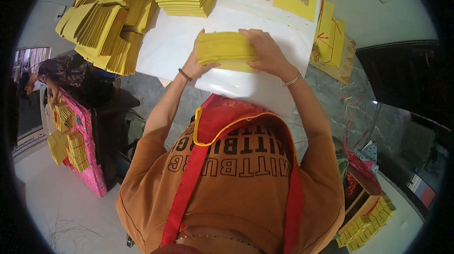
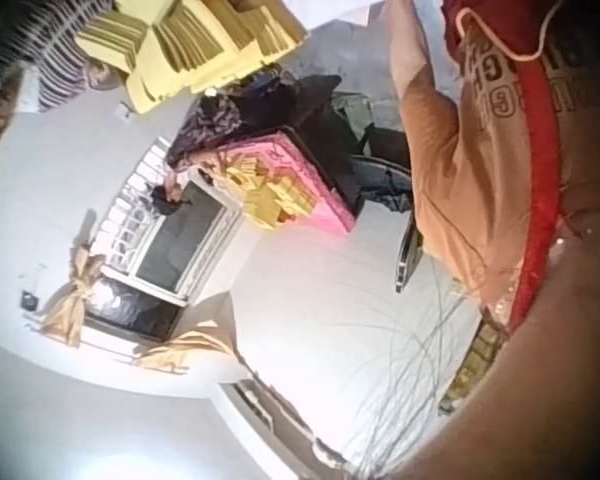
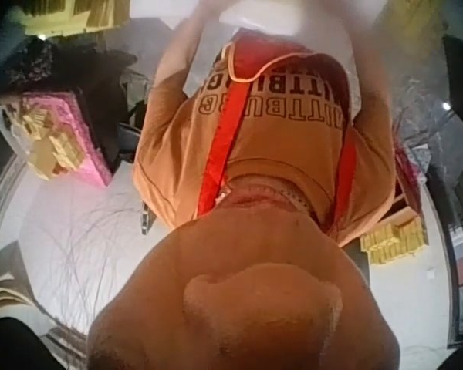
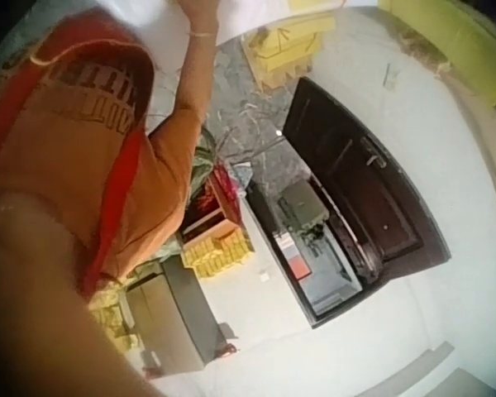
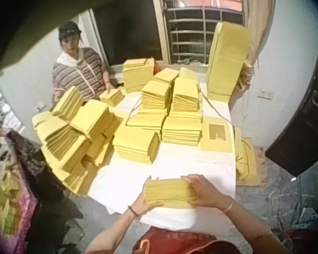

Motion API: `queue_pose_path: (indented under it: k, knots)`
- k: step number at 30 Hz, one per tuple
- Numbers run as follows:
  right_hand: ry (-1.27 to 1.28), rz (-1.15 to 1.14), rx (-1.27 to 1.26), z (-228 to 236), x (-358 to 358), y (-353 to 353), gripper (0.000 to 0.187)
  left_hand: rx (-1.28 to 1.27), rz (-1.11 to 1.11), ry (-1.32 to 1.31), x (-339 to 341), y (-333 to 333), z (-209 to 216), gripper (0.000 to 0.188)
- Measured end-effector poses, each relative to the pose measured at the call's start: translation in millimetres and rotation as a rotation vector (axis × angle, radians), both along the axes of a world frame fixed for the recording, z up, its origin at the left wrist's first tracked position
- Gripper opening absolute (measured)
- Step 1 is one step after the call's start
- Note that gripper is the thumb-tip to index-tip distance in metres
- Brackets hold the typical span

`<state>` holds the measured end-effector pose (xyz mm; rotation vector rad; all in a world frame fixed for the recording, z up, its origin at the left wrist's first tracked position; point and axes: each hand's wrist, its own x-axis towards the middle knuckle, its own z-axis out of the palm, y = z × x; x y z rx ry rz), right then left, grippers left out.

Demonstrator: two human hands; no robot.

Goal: Sorting and organizing stacks of yellow joss paper on a table.

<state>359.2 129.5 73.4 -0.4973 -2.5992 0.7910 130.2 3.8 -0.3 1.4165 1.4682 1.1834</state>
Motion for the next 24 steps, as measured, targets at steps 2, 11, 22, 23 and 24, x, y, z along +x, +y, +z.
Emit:
queue_pose_path:
  k: [2,11,22,23,24]
  knots:
    - [0.009,0.004,-0.033,0,0,0,0.084,0.040,0.033,0.000,4,-4,7,0.115]
    - [0.328,-0.086,-0.658,-49,16,-1,0.115,-0.015,-0.011,0.281,-4,10,-25,0.089]
    - [0.150,-0.178,-0.763,-55,11,-7,0.086,0.041,0.021,0.397,-11,12,-23,0.080]
    - [0.147,-0.171,-0.769,-59,12,-8,0.086,0.035,0.010,0.397,-11,13,-23,0.082]
    - [0.194,-0.174,-0.798,-63,13,-9,0.084,0.029,0.000,0.397,-10,12,-23,0.083]
